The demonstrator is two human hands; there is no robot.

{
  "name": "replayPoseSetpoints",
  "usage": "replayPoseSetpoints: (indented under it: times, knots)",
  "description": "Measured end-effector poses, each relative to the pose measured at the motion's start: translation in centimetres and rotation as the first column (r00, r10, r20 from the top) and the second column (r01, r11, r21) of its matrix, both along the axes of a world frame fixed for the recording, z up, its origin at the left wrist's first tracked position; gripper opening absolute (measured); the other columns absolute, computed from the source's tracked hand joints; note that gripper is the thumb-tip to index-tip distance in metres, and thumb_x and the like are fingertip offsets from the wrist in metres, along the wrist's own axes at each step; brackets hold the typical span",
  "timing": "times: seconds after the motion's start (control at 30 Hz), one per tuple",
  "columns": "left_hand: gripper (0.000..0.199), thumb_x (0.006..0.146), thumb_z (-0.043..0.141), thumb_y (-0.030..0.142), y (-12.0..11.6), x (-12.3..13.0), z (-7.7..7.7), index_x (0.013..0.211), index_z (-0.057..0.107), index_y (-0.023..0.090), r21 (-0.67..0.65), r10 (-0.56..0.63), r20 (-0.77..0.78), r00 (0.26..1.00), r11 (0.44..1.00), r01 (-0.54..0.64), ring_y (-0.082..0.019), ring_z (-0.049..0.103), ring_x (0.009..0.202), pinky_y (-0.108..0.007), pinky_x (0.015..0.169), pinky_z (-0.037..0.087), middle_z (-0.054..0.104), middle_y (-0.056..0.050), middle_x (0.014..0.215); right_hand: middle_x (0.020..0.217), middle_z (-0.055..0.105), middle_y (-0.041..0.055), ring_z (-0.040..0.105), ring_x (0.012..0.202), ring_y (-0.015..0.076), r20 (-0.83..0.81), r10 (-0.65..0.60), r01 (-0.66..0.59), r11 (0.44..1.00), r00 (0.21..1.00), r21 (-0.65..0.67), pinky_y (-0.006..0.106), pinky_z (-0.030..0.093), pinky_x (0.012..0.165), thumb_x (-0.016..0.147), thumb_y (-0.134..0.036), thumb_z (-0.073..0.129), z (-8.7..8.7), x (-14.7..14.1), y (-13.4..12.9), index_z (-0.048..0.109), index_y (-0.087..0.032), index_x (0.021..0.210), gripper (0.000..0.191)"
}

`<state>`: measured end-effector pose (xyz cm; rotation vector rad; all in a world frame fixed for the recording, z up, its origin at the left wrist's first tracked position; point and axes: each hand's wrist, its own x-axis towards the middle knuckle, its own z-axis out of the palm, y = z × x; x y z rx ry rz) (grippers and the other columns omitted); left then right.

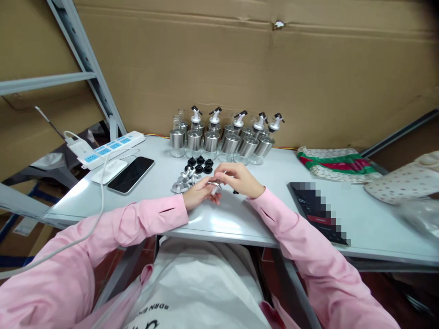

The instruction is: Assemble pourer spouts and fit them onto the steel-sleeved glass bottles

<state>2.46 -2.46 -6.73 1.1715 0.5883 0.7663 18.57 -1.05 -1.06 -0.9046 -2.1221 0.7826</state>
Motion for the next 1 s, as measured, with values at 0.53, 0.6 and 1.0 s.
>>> replayPoseSetpoints:
  times: [0.53, 0.6, 1.0]
  knots:
    - [0.04, 0.075, 0.058, 0.047, -0.3, -0.1, 0.6, 0.085, 0.029, 0.021, 0.128, 0.017, 0.101, 0.995, 0.991, -0.03, -0.011, 0.063, 0.059, -0.028, 0.062, 0.046, 0.058, 0.003, 0.082, 0.064, 0.06, 0.0008, 0.051, 0.058, 0.01, -0.16, -0.025, -0.032, 0.938, 0.987, -0.344, 0.026, 0.042, 0.06, 0.064, -0.044, 0.067, -0.7, 1.9, 1.8, 0.065, -0.014, 0.074, 0.031]
    - [0.04, 0.074, 0.061, 0.045, -0.4, -0.1, 0.8, 0.088, 0.032, 0.021, 0.14, 0.005, 0.074, 0.997, 0.99, -0.015, -0.011, 0.063, 0.061, -0.027, 0.063, 0.046, 0.057, 0.001, 0.088, 0.06, 0.058, -0.0002, 0.05, 0.057, 0.0096, -0.166, -0.039, -0.02, 0.941, 0.985, -0.337, 0.026, 0.041, 0.06, 0.064, -0.045, 0.067, -0.8, 1.7, 1.8, 0.065, -0.014, 0.071, 0.031]
    - [0.031, 0.072, 0.066, 0.028, -0.1, -0.4, 0.5, 0.09, 0.043, 0.019, 0.27, 0.01, -0.022, 1.0, 0.963, -0.004, -0.008, 0.063, 0.065, -0.027, 0.07, 0.046, 0.05, -0.001, 0.099, 0.07, 0.068, 0.0064, 0.057, 0.064, 0.0146, 0.341, 0.009, 0.085, 0.962, 0.94, -0.258, 0.027, 0.043, 0.065, 0.063, -0.041, 0.066, -0.2, 6.3, 3.4, 0.069, -0.011, 0.072, 0.031]
